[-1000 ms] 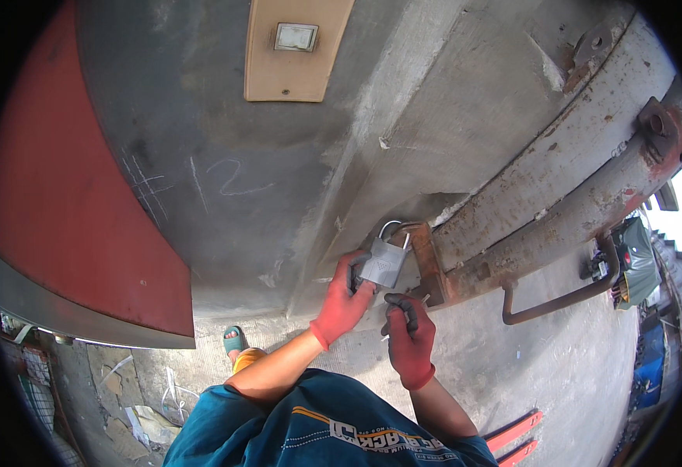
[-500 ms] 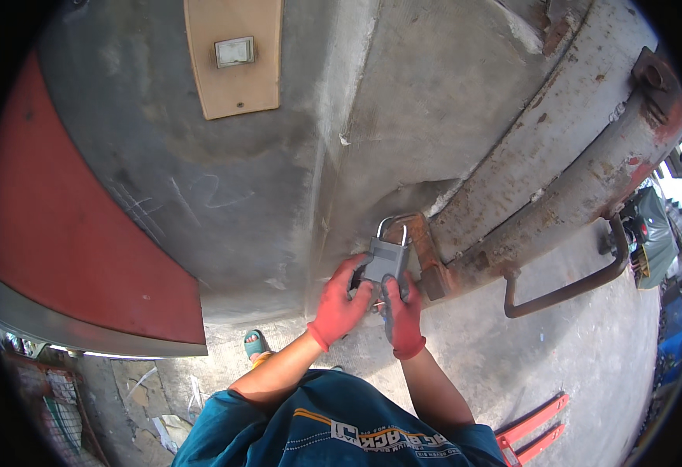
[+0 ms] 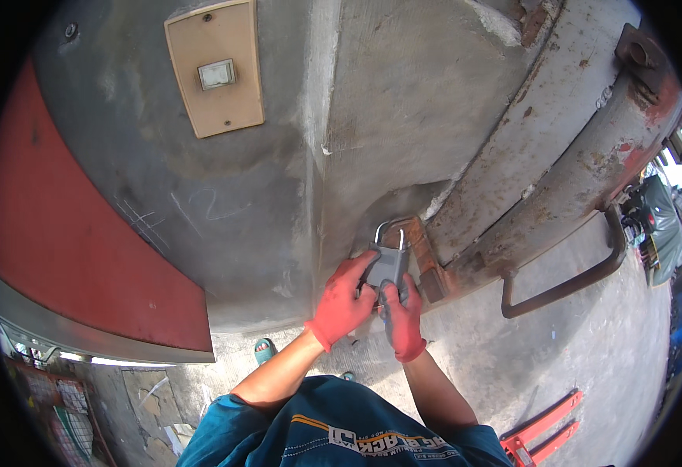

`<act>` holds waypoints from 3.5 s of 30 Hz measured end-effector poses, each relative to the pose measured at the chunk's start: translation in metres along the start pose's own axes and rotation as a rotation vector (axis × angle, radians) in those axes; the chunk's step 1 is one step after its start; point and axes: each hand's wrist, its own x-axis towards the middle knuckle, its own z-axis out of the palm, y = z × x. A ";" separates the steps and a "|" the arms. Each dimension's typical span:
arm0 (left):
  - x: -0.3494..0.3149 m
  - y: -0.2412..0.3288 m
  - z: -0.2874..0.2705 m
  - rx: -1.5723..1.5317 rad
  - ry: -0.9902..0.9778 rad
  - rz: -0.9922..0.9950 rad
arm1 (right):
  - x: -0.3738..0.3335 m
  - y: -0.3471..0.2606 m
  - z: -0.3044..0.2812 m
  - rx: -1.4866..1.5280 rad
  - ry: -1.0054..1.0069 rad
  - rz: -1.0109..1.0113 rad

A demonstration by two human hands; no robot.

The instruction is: The person approaches a metal gate and attempts to unlock a padlock using a key. They insert the key, turn it, and remove the padlock from the gate latch. The person then reattaches the padlock and repeats the unlocking process multiple times.

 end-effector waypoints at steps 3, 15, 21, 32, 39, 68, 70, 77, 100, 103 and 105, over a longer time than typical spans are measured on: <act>0.000 -0.001 -0.002 0.075 -0.014 0.041 | -0.003 -0.001 0.004 0.012 0.000 -0.022; -0.006 0.000 -0.002 -0.111 -0.002 -0.077 | -0.008 -0.005 0.017 -0.093 0.028 -0.119; -0.005 -0.010 0.005 -0.091 0.016 -0.028 | -0.002 0.008 -0.007 -0.107 -0.075 -0.064; -0.009 -0.017 0.011 -0.169 0.043 -0.045 | 0.002 0.011 -0.013 -0.136 -0.111 -0.156; -0.012 -0.018 0.011 -0.130 0.014 -0.013 | -0.001 -0.006 -0.009 -0.092 -0.109 -0.030; 0.040 0.078 -0.040 0.124 -0.217 0.340 | 0.000 -0.073 0.010 0.984 -0.490 0.433; 0.051 0.082 -0.041 0.142 -0.230 0.334 | -0.002 -0.079 0.014 1.006 -0.512 0.409; 0.057 0.071 -0.040 0.059 -0.298 0.375 | 0.006 -0.077 0.009 1.065 -0.702 0.385; 0.058 0.040 -0.021 -0.384 -0.322 0.043 | 0.014 -0.061 0.014 1.087 -0.727 0.280; 0.054 0.040 -0.022 -0.336 -0.337 0.082 | 0.011 -0.062 0.015 1.067 -0.764 0.228; 0.048 0.047 -0.022 -0.423 -0.329 -0.005 | 0.007 -0.064 0.017 0.954 -0.563 0.258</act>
